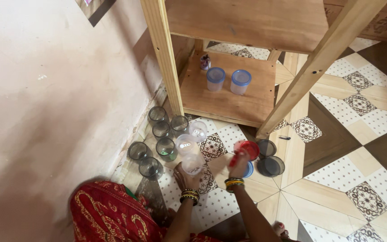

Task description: The person sits on the floor and opens several plastic containers with red and blue lids, then places the lids and containers on the floor. The person handles each container one at a time, removing the lid and setting it aside.

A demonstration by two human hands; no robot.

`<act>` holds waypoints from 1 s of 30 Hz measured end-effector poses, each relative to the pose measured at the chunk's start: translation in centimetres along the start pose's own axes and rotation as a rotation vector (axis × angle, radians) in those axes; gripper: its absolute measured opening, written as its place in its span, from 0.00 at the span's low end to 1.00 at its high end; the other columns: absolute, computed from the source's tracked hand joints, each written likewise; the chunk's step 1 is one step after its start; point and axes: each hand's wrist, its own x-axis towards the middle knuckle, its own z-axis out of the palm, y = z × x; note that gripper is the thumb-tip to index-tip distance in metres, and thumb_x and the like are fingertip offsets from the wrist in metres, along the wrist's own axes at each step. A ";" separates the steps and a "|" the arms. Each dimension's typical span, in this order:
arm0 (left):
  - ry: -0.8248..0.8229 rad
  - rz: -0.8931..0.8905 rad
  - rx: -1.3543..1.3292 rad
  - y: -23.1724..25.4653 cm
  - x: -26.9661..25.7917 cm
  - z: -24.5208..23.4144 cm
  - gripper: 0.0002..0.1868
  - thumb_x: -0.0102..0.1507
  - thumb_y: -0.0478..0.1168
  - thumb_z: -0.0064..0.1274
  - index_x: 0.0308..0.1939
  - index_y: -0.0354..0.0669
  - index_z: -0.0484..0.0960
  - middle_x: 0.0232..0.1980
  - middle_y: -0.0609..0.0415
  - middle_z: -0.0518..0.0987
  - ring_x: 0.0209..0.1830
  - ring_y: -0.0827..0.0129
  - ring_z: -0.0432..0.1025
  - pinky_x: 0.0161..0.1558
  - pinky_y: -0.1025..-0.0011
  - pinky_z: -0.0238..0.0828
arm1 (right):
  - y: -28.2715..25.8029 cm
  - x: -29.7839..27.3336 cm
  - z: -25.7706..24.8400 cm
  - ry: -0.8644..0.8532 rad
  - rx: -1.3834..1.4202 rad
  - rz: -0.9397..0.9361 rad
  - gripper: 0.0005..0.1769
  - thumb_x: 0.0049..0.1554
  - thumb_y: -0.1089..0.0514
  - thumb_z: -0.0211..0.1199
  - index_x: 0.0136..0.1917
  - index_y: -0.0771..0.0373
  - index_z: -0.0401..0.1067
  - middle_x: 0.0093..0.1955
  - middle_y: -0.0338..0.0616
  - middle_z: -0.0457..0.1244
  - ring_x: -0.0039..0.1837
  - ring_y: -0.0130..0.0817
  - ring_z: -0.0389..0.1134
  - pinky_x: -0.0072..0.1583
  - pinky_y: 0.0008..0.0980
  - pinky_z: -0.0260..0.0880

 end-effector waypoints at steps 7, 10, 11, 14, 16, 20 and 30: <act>0.115 -0.420 -0.051 -1.6 1.0 2.7 0.67 0.41 0.67 0.69 0.73 0.36 0.55 0.66 0.31 0.63 0.63 0.40 0.66 0.62 0.48 0.71 | 1.0 5.0 -4.2 0.455 0.398 0.214 0.25 0.67 0.44 0.44 0.60 0.67 0.68 0.56 0.45 0.66 0.56 0.36 0.67 0.58 0.36 0.69; 0.201 -0.485 0.116 -1.5 1.2 4.9 0.70 0.39 0.69 0.75 0.66 0.25 0.55 0.64 0.31 0.61 0.65 0.34 0.61 0.67 0.45 0.62 | 0.4 4.7 -4.9 0.494 0.102 -0.035 0.25 0.66 0.50 0.44 0.69 0.67 0.64 0.63 0.45 0.63 0.63 0.38 0.66 0.65 0.37 0.68; 0.221 -0.500 0.208 -1.1 1.4 5.9 0.71 0.38 0.70 0.78 0.62 0.21 0.56 0.63 0.33 0.62 0.67 0.32 0.58 0.68 0.44 0.58 | 0.1 4.4 -4.8 0.473 0.107 -0.104 0.25 0.66 0.52 0.43 0.70 0.68 0.63 0.63 0.47 0.62 0.64 0.40 0.65 0.66 0.38 0.67; 0.056 -0.716 -0.645 1.4 0.0 9.4 0.47 0.44 0.58 0.75 0.48 0.26 0.67 0.46 0.39 0.72 0.45 0.45 0.67 0.46 0.52 0.66 | -1.5 3.3 -4.1 0.469 -0.068 -0.319 0.25 0.66 0.59 0.45 0.73 0.72 0.60 0.64 0.55 0.59 0.67 0.46 0.62 0.70 0.41 0.63; -0.014 -0.804 -0.893 4.4 -0.4 11.5 0.31 0.48 0.50 0.73 0.39 0.29 0.74 0.35 0.44 0.78 0.31 0.54 0.73 0.32 0.57 0.71 | -3.2 2.6 -3.3 0.532 -0.445 -0.470 0.24 0.66 0.64 0.51 0.74 0.74 0.60 0.68 0.62 0.56 0.70 0.50 0.60 0.72 0.43 0.60; -0.219 -0.436 -1.062 10.3 1.2 13.4 0.23 0.60 0.48 0.66 0.37 0.30 0.74 0.34 0.47 0.76 0.30 0.62 0.70 0.32 0.65 0.69 | -7.1 3.5 -0.5 0.364 -0.211 -0.479 0.20 0.67 0.65 0.50 0.70 0.72 0.60 0.65 0.55 0.59 0.65 0.44 0.62 0.69 0.40 0.63; -0.368 0.171 -1.161 24.1 16.8 18.8 0.29 0.71 0.51 0.50 0.70 0.36 0.69 0.70 0.47 0.72 0.68 0.65 0.66 0.68 0.68 0.62 | -8.6 20.2 9.4 -0.153 -0.403 -0.434 0.20 0.65 0.59 0.54 0.68 0.69 0.65 0.68 0.56 0.61 0.68 0.47 0.64 0.68 0.40 0.65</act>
